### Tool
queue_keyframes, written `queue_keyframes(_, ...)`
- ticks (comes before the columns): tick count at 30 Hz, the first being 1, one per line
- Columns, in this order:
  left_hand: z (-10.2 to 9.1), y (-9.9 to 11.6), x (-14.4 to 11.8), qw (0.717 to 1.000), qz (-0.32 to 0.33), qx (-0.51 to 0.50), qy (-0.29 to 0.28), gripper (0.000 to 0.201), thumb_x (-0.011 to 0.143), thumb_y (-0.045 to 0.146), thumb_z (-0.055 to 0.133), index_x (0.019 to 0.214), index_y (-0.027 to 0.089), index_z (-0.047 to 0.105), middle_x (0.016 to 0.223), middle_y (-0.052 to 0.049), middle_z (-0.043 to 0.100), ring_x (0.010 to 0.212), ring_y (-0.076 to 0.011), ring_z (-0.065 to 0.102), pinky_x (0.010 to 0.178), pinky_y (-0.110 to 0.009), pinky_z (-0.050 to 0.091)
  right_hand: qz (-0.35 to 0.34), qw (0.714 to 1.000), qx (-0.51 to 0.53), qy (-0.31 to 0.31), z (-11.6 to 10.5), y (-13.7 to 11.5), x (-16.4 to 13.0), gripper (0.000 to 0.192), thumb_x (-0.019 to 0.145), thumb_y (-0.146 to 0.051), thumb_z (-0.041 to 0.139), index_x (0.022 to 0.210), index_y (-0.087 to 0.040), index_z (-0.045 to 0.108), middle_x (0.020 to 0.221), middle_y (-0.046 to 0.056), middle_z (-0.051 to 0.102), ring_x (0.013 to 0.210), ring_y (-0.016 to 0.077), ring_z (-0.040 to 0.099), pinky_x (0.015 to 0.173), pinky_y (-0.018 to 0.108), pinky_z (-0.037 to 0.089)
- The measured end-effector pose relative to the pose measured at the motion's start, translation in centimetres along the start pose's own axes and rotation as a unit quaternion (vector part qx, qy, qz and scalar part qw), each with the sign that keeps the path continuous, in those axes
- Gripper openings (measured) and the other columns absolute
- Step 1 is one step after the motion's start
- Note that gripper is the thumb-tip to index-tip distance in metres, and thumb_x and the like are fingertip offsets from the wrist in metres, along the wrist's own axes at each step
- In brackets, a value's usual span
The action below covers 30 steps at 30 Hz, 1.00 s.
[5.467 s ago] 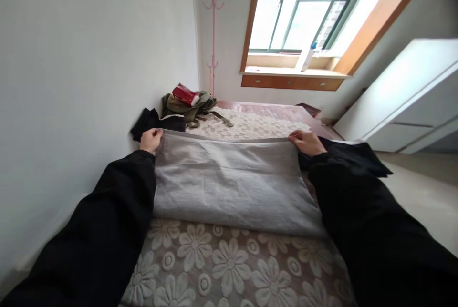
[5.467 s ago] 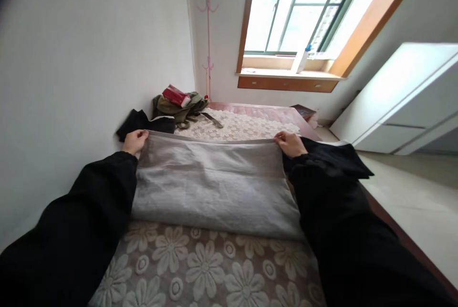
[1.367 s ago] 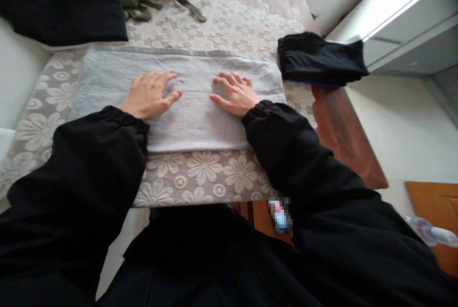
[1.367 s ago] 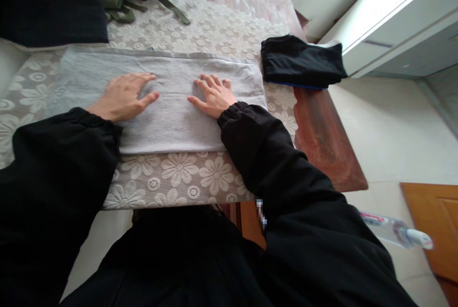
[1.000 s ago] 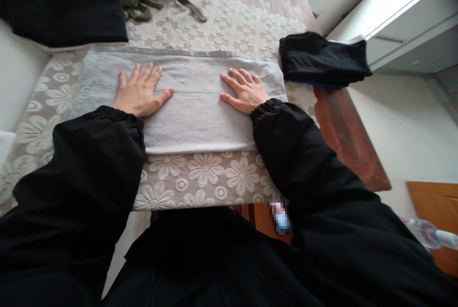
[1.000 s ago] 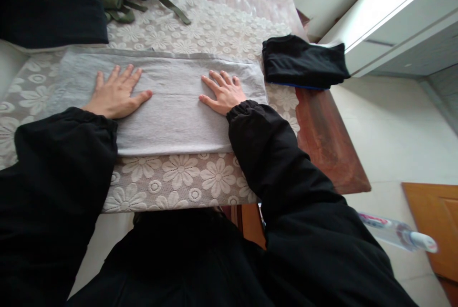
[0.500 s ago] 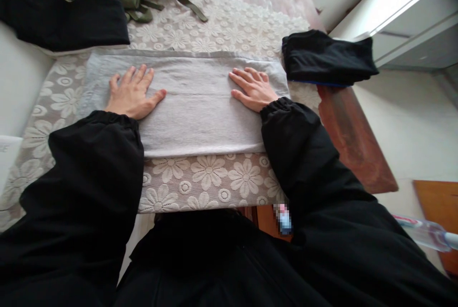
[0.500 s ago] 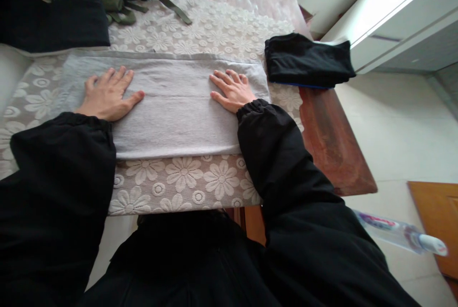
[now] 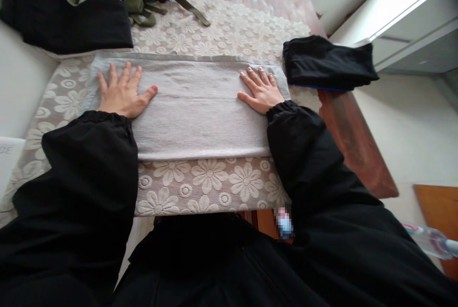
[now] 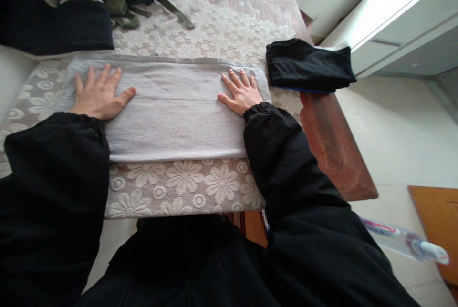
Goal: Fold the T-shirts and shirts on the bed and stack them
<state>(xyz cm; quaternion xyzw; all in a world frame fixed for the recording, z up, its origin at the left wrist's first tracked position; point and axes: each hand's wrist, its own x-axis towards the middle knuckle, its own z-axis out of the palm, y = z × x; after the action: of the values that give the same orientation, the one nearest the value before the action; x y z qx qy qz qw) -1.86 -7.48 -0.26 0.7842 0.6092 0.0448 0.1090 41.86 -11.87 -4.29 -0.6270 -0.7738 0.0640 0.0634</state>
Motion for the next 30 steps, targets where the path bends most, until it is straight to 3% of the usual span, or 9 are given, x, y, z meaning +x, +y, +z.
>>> queue_keyframes(2, 0.2, -0.1, -0.1, 1.0, -0.003, 0.001, -0.011, 0.098, 0.1, 0.083, 0.02, 0.171, 0.016, 0.016, 0.179, -0.004, -0.001, 0.164, -0.0403, -0.005, 0.129, -0.069, -0.01, 0.005, 1.0, -0.01, 0.0, -0.1, -0.2, -0.2, 0.094, 0.098, -0.086, 0.025, 0.171, -0.027, 0.028, 0.178, 0.006, 0.017, 0.163, 0.0431, 0.009, 0.128, 0.072, 0.004)
queue_keyframes(5, 0.4, -0.1, -0.1, 1.0, 0.008, 0.008, -0.002, 0.094, 0.103, 0.079, 0.021, 0.171, 0.014, 0.018, 0.179, -0.007, 0.0, 0.164, -0.0398, -0.003, 0.13, -0.066, -0.007, 0.011, 1.0, -0.019, -0.011, 0.1, -0.3, -0.1, 0.094, 0.099, -0.085, 0.027, 0.172, -0.026, 0.026, 0.179, 0.006, 0.015, 0.164, 0.0429, 0.007, 0.128, 0.072, 0.004)
queue_keyframes(12, 0.3, -0.4, 0.2, 1.0, 0.014, -0.008, 0.0, 0.109, 0.094, 0.09, 0.015, 0.168, 0.01, 0.023, 0.178, -0.007, 0.003, 0.164, -0.0386, -0.004, 0.13, -0.057, -0.008, -0.014, 1.0, 0.012, 0.003, -0.9, -0.5, -0.1, 0.092, 0.099, -0.081, 0.038, 0.172, -0.026, 0.028, 0.178, 0.008, 0.016, 0.163, 0.0445, 0.007, 0.127, 0.075, 0.005)
queue_keyframes(16, 0.9, 1.6, -4.3, 0.992, 0.121, -0.009, 0.016, 0.091, 0.101, 0.075, 0.02, 0.169, 0.015, 0.031, 0.179, -0.003, 0.01, 0.166, -0.0324, 0.003, 0.136, -0.05, 0.002, -0.132, 0.99, 0.039, -0.011, -2.2, -4.0, -4.7, 0.084, 0.102, -0.076, 0.039, 0.171, -0.029, 0.029, 0.178, 0.004, 0.017, 0.165, 0.0359, 0.011, 0.132, 0.066, 0.011)
queue_keyframes(18, 1.6, 2.9, -7.8, 0.98, 0.197, 0.009, -0.019, 0.085, 0.101, 0.073, 0.025, 0.169, 0.022, 0.033, 0.178, -0.002, 0.015, 0.166, -0.0313, 0.008, 0.136, -0.052, 0.006, -0.198, 0.979, 0.039, -0.032, -2.0, -6.4, -8.1, 0.084, 0.102, -0.076, 0.043, 0.171, -0.031, 0.029, 0.178, 0.002, 0.015, 0.165, 0.0345, 0.01, 0.133, 0.062, 0.012)
queue_keyframes(21, 2.6, 3.9, -11.6, 0.974, 0.222, 0.039, -0.024, 0.082, 0.102, 0.069, 0.027, 0.171, 0.025, 0.026, 0.178, -0.004, 0.018, 0.166, -0.031, 0.012, 0.136, -0.053, 0.004, -0.223, 0.974, 0.028, -0.036, -0.7, -9.0, -12.0, 0.083, 0.102, -0.072, 0.047, 0.172, -0.031, 0.027, 0.177, 0.002, 0.02, 0.165, 0.0349, 0.013, 0.134, 0.062, 0.012)
queue_keyframes(23, 2.7, 3.4, -12.7, 0.977, 0.208, 0.051, -0.02, 0.083, 0.102, 0.067, 0.028, 0.172, 0.024, 0.023, 0.177, -0.006, 0.019, 0.165, -0.0314, 0.014, 0.136, -0.054, 0.003, -0.208, 0.978, 0.023, -0.025, -0.1, -9.2, -13.2, 0.083, 0.103, -0.07, 0.048, 0.171, -0.029, 0.028, 0.176, 0.004, 0.023, 0.164, 0.0352, 0.015, 0.134, 0.063, 0.013)
queue_keyframes(26, 1.9, 1.0, -13.2, 0.98, 0.192, 0.054, -0.027, 0.084, 0.1, 0.068, 0.033, 0.171, 0.024, 0.026, 0.177, -0.007, 0.022, 0.165, -0.033, 0.017, 0.135, -0.056, 0.004, -0.209, 0.977, 0.025, -0.019, -0.1, -7.4, -14.2, 0.086, 0.1, -0.071, 0.053, 0.17, -0.026, 0.033, 0.174, 0.008, 0.029, 0.163, 0.0375, 0.019, 0.132, 0.066, 0.017)
queue_keyframes(30, 0.0, -3.6, -15.1, 0.982, 0.19, -0.006, 0.007, 0.082, 0.096, 0.07, 0.048, 0.169, 0.035, 0.031, 0.175, -0.002, 0.029, 0.162, -0.0328, 0.028, 0.135, -0.054, 0.02, -0.222, 0.974, 0.045, 0.017, -1.4, -3.2, -16.8, 0.064, 0.101, -0.062, 0.058, 0.152, -0.024, 0.059, 0.159, 0.012, 0.054, 0.152, 0.0363, 0.045, 0.125, 0.062, 0.039)
